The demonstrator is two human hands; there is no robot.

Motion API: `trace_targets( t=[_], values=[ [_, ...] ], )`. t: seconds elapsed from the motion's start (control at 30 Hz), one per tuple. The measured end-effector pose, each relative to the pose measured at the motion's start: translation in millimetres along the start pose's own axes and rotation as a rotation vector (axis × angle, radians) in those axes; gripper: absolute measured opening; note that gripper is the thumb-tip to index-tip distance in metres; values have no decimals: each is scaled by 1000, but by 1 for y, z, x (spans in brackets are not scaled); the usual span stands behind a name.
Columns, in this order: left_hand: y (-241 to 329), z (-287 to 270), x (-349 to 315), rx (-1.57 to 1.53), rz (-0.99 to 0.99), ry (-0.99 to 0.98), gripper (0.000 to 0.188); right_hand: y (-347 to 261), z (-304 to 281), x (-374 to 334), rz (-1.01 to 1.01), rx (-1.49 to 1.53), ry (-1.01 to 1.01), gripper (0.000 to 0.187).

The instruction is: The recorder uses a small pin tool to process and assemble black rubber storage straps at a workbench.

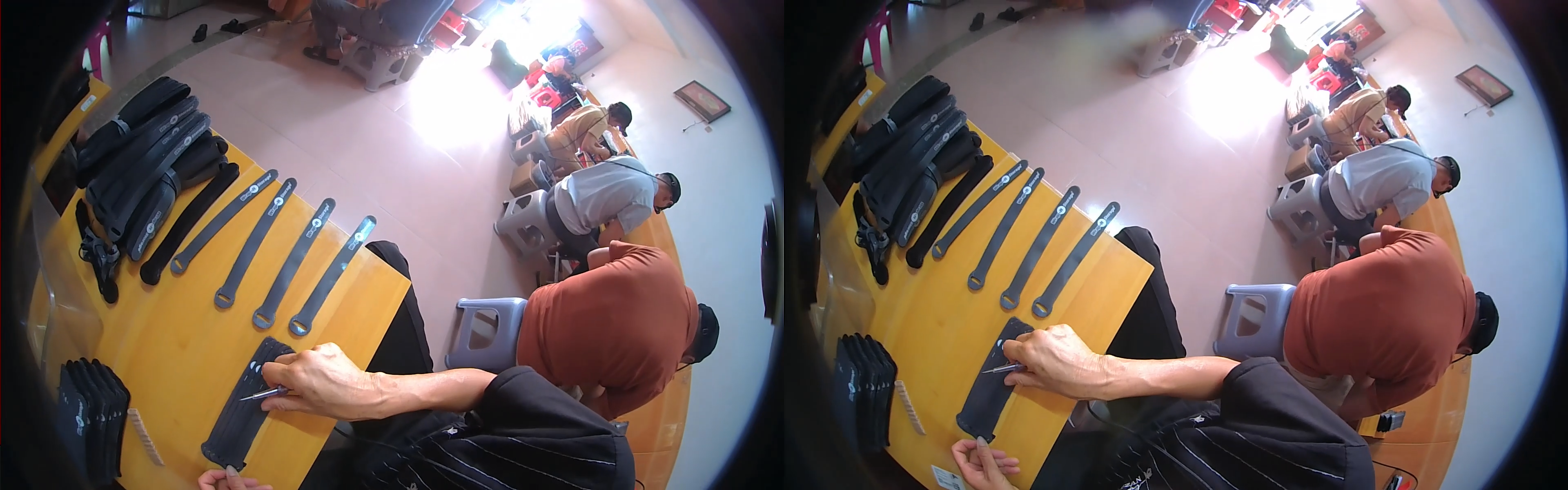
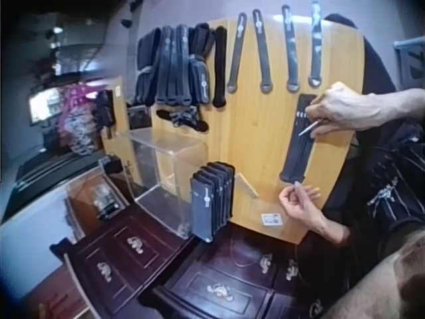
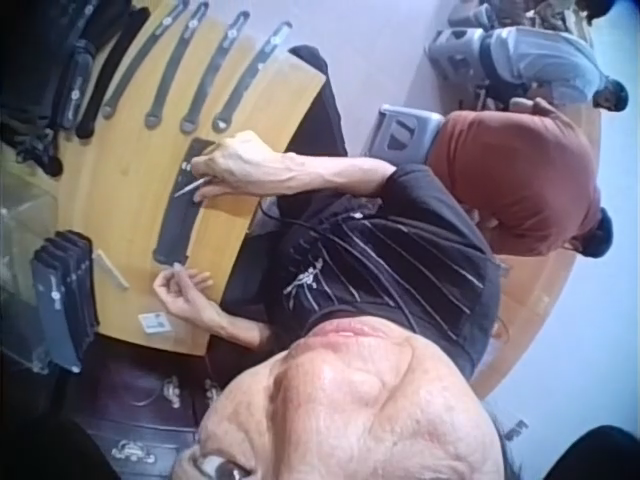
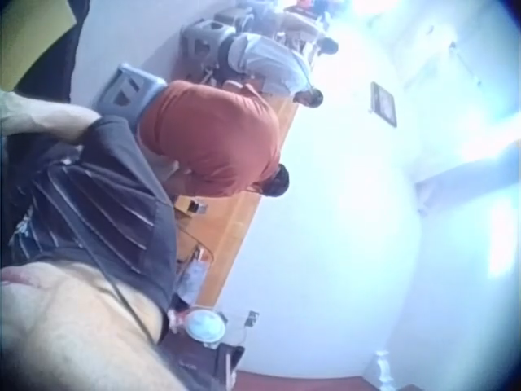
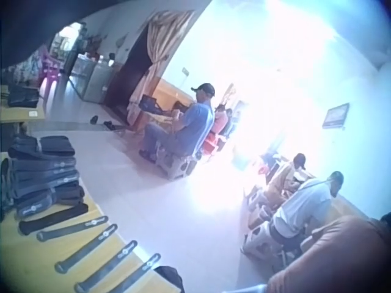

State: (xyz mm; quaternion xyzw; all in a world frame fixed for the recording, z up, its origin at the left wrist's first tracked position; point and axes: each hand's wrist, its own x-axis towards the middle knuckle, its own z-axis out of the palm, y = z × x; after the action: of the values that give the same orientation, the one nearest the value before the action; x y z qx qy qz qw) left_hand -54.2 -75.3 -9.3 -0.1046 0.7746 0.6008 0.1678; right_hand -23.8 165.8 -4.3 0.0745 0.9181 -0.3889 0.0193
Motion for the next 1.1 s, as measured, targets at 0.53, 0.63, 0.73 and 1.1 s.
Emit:
trace_targets(
  t=[0.53, 0.63, 0.73, 1.1],
  values=[
    [-8, 9, 3, -40, 15, -84, 14, -18, 23, 9, -61, -86, -115, 33],
    [-9, 5, 10, -142, -40, -50, 14, -11, 21, 16, -57, -44, -122, 36],
    [-4, 4, 12, -159, -97, -53, 16, -6, 22, 15, -88, -14, -101, 37],
    [4, 3, -1, -128, -16, -160, 16, 62, -54, -4, -89, -299, 314, 23]
  ],
)
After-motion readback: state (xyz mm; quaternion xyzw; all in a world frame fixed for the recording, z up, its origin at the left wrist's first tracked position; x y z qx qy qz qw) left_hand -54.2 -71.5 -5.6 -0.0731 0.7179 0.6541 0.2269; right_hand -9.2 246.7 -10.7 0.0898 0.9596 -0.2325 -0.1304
